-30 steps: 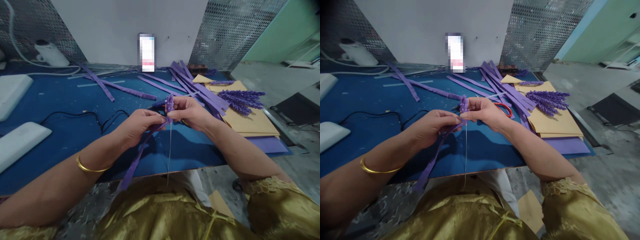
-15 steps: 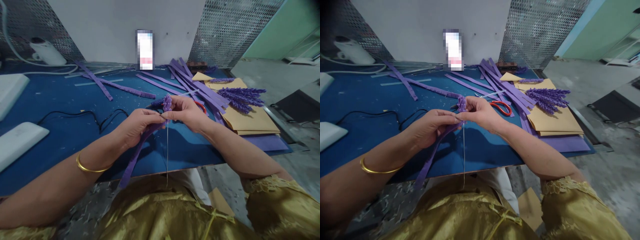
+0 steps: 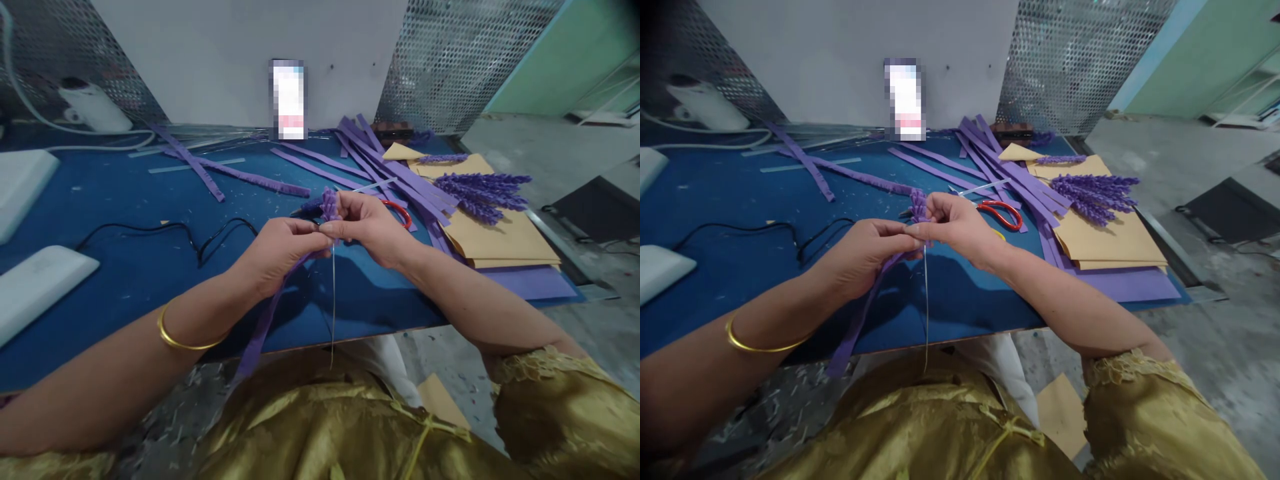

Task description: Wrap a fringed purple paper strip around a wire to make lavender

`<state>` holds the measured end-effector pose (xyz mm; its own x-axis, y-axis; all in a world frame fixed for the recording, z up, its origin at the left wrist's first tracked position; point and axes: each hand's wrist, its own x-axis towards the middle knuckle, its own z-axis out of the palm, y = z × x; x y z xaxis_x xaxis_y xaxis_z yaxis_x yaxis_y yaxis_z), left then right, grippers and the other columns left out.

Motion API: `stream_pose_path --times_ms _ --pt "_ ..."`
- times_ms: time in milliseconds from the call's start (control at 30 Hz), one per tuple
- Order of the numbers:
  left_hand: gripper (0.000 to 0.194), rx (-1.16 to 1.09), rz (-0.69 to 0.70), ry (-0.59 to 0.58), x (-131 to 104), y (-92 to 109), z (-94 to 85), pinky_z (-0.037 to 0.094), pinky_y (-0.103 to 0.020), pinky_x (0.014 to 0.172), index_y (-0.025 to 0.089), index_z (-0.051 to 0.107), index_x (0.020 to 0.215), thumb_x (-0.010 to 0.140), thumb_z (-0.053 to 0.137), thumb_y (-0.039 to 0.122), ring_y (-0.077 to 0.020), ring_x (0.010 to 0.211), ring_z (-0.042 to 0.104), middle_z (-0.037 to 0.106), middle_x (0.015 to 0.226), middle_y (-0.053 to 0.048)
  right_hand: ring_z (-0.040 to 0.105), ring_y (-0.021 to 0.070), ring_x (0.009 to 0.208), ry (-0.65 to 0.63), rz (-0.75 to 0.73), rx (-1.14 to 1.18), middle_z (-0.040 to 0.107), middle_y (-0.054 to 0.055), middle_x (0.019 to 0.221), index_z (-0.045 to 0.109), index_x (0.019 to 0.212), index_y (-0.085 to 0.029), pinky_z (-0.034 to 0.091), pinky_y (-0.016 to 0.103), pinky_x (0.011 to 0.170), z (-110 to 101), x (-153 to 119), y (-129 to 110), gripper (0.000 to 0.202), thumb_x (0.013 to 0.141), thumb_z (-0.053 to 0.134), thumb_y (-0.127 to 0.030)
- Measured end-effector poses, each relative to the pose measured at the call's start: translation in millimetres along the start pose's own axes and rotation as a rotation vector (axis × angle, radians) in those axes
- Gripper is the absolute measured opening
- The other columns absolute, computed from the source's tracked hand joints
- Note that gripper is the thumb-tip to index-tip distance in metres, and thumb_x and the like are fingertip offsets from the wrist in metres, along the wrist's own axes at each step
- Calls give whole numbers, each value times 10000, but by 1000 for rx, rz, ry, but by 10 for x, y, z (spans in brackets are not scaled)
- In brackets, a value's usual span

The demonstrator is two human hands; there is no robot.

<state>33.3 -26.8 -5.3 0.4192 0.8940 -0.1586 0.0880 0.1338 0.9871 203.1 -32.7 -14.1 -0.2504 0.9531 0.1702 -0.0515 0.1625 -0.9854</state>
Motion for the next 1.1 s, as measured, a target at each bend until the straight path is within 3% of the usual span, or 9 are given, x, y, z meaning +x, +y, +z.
stream_pose_path --times_ms 267,367,467,567,700,800,1100 --pt "112 -111 -46 31 28 -11 -31 447 -252 616 168 745 614 586 805 258 -139 629 578 677 624 -27 476 79 577 70 -11 20 540 -53 632 541 737 -178 375 227 554 12 24 11 410 692 859 -432" --pt "154 -173 -16 109 49 36 -65 434 -244 561 160 733 609 576 828 277 -128 575 548 650 582 -19 541 81 594 125 10 -27 630 -16 707 604 811 -165 425 226 574 -16 34 -26 382 773 783 -502" --pt "145 -264 20 191 73 94 -85 438 -238 539 162 706 584 567 820 250 -112 528 520 625 549 2 616 100 625 -1 149 -86 694 37 750 651 800 -145 465 227 582 -20 18 -55 370 833 719 -508" --pt "130 -321 21 231 89 121 -92 428 -228 522 162 669 544 572 790 201 -92 488 484 590 512 24 653 121 640 -117 204 -76 694 32 707 669 771 -140 519 250 626 29 -15 -48 319 788 767 -444" --pt "104 -358 -1 206 95 99 -113 423 -221 542 150 697 595 576 789 196 -96 531 520 631 562 10 607 100 568 -83 150 -34 647 -14 619 645 730 -157 527 247 597 90 -43 -26 194 793 737 -316" --pt "191 -398 -11 180 99 75 -140 439 -228 585 138 757 713 563 821 238 -122 615 576 693 660 -20 566 85 540 -50 114 -27 631 -21 601 650 728 -156 502 226 564 86 -41 -40 127 802 695 -249" --pt "223 -401 30 45 122 51 -191 453 -233 675 153 806 830 647 824 280 -126 691 581 681 679 -11 534 88 522 -111 98 15 591 -29 566 643 721 -153 458 225 542 75 -52 -89 123 808 670 -236"
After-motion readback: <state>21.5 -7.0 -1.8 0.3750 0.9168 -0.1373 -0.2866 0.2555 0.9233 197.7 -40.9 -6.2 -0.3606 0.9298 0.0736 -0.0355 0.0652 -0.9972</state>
